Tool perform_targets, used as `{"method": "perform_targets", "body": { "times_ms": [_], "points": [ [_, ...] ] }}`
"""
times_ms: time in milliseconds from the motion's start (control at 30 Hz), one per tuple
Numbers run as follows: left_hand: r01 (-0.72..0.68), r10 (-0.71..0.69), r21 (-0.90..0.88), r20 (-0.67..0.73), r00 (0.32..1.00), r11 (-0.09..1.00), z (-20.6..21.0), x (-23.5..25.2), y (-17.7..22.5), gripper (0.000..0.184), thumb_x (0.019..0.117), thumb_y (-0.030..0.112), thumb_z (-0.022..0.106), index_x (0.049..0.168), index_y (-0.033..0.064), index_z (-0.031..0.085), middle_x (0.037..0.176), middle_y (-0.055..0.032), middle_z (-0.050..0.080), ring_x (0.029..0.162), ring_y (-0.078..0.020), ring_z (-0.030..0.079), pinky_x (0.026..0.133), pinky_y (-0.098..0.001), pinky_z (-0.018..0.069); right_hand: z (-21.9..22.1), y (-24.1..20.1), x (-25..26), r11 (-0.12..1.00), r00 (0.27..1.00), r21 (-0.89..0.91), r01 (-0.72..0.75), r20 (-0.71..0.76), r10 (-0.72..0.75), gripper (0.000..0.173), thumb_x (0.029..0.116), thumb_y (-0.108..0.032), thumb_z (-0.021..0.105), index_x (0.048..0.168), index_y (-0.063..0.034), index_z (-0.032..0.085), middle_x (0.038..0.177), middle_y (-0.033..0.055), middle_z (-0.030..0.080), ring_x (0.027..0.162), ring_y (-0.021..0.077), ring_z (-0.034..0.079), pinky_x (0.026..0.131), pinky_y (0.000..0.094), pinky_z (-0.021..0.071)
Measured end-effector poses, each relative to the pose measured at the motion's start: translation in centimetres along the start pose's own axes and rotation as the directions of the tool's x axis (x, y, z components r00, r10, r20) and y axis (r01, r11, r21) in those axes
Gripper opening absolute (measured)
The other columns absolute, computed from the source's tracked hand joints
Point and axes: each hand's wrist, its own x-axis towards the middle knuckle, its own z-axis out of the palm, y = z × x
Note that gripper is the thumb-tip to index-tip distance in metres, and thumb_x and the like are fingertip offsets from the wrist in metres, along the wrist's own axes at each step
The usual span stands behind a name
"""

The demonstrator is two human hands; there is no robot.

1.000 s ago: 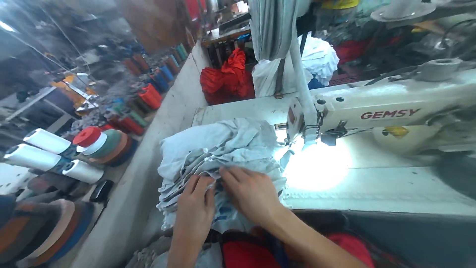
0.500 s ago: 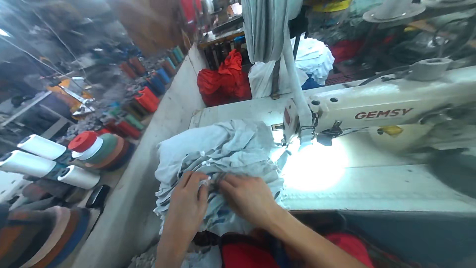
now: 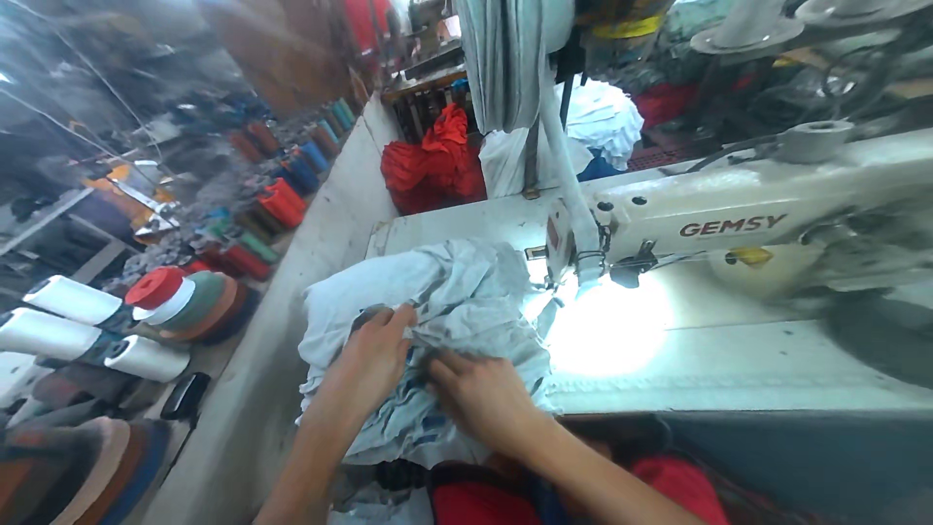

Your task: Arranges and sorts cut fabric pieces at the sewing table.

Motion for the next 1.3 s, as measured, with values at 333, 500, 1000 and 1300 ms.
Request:
{"method": "perform_targets", "body": {
  "times_ms": [333,500,1000,1300],
  "points": [
    [-0.007,0.02,0.097,-0.134,0.991,0.995,0.4,-1.1,-0.3,0.026,0.1031,0.01,0.052,0.122,0.0008,0.069,0.116,-0.0204,0.067,0.104,-0.0354,0.069,0.092,-0.0491,0.0567,-0.3,-0.1,-0.1,1.0,1.0,-0.001,-0.018,0.013,0.018,0.019,0.0998,-0.029,0.062,0.106,-0.0146,0.072,0.098,0.0051,0.072,0.071,0.025,0.071,0.052,0.0443,0.057],
    [0.03,0.033,0.139,-0.434,0.9,0.99,1.6,-3.9,-0.9,0.022,0.098,0.008,0.055,0.106,-0.0025,0.073,0.098,-0.0189,0.068,0.085,-0.0332,0.071,0.076,-0.0461,0.0605,-0.3,-0.1,0.0,1.0,0.998,0.015,-0.025,0.051,0.025,0.02,0.1014,-0.03,0.059,0.108,-0.015,0.07,0.098,0.0045,0.071,0.072,0.0249,0.07,0.053,0.0442,0.0565],
    [-0.021,-0.011,-0.055,-0.526,0.85,0.998,3.7,-6.3,-0.1,0.022,0.0939,0.017,0.056,0.1,0.01,0.076,0.097,-0.0052,0.07,0.086,-0.0141,0.069,0.076,-0.0298,0.0591,-0.4,-0.9,2.6,0.996,0.983,-0.073,0.054,-0.173,-0.066,0.024,0.1007,-0.023,0.06,0.121,-0.0171,0.072,0.102,0.003,0.073,0.08,0.0222,0.072,0.06,0.0381,0.0588],
    [0.016,-0.01,0.009,-0.489,0.872,1.0,0.2,-4.2,-1.6,0.021,0.1,0.014,0.058,0.106,0.0036,0.075,0.1,-0.0137,0.07,0.088,-0.0278,0.07,0.079,-0.0461,0.059,0.7,0.0,2.0,0.996,0.996,-0.069,0.057,-0.071,-0.062,0.02,0.1002,-0.023,0.06,0.112,-0.0163,0.074,0.094,0.0058,0.071,0.071,0.0249,0.069,0.053,0.0417,0.0558]
  ]
}}
